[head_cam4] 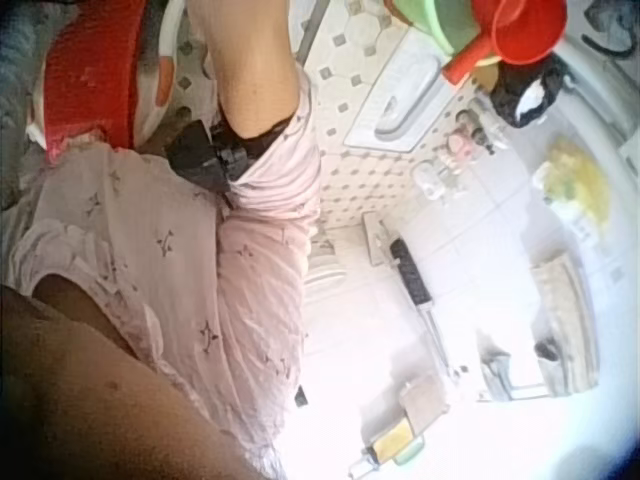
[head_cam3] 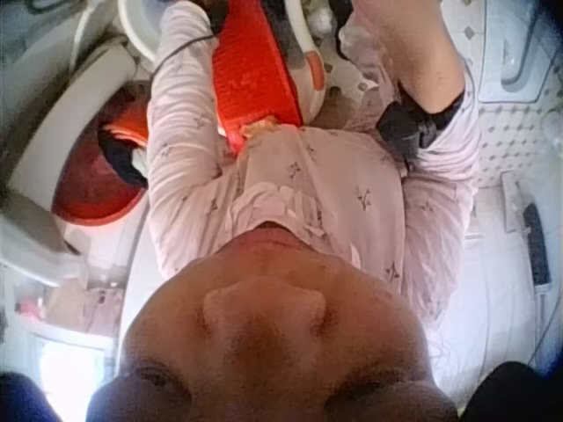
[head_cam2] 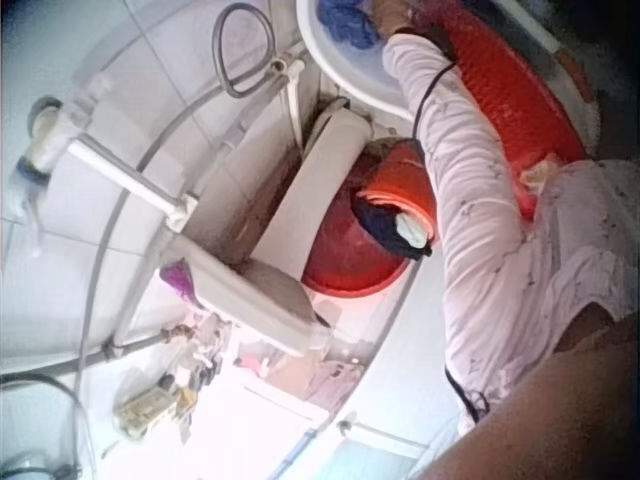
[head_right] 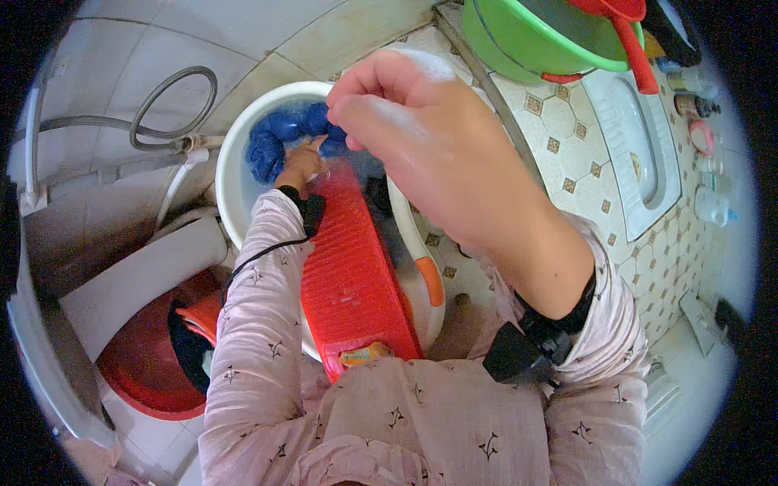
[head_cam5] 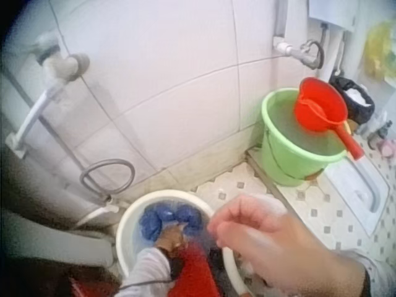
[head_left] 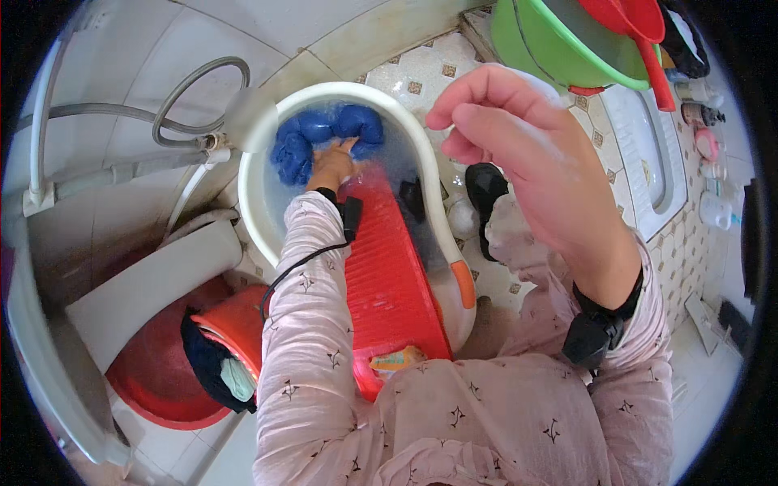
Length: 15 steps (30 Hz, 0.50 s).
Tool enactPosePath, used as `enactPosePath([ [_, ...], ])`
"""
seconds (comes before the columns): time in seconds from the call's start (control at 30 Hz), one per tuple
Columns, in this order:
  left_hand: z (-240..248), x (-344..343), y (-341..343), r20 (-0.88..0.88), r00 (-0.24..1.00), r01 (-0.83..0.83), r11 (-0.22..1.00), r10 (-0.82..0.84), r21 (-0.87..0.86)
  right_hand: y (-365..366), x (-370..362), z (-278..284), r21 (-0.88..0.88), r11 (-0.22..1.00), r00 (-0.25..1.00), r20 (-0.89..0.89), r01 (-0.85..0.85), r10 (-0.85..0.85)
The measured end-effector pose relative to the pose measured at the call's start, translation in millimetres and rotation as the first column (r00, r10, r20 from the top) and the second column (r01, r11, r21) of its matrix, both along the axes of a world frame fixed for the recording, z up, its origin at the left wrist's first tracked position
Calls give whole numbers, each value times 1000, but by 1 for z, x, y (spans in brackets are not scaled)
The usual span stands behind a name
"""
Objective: Washing clothes by hand using a basin and a washboard.
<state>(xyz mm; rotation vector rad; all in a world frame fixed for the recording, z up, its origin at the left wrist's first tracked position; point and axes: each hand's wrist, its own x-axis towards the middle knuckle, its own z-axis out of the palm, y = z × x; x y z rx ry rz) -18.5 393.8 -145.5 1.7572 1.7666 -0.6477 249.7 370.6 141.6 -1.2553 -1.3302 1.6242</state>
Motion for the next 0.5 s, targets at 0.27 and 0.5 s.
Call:
enactPosePath([
  [0.27, -20, -1, 6, -111, 993, -38, 999, 34, -36, 4, 6, -2, -35, 999, 996, -85, 34, -37],
  [0.5, -35, -2, -2, -198, 980, 21, 997, -34, -68, 3, 10, -3, -35, 996, 992, -102, 78, -81],
])
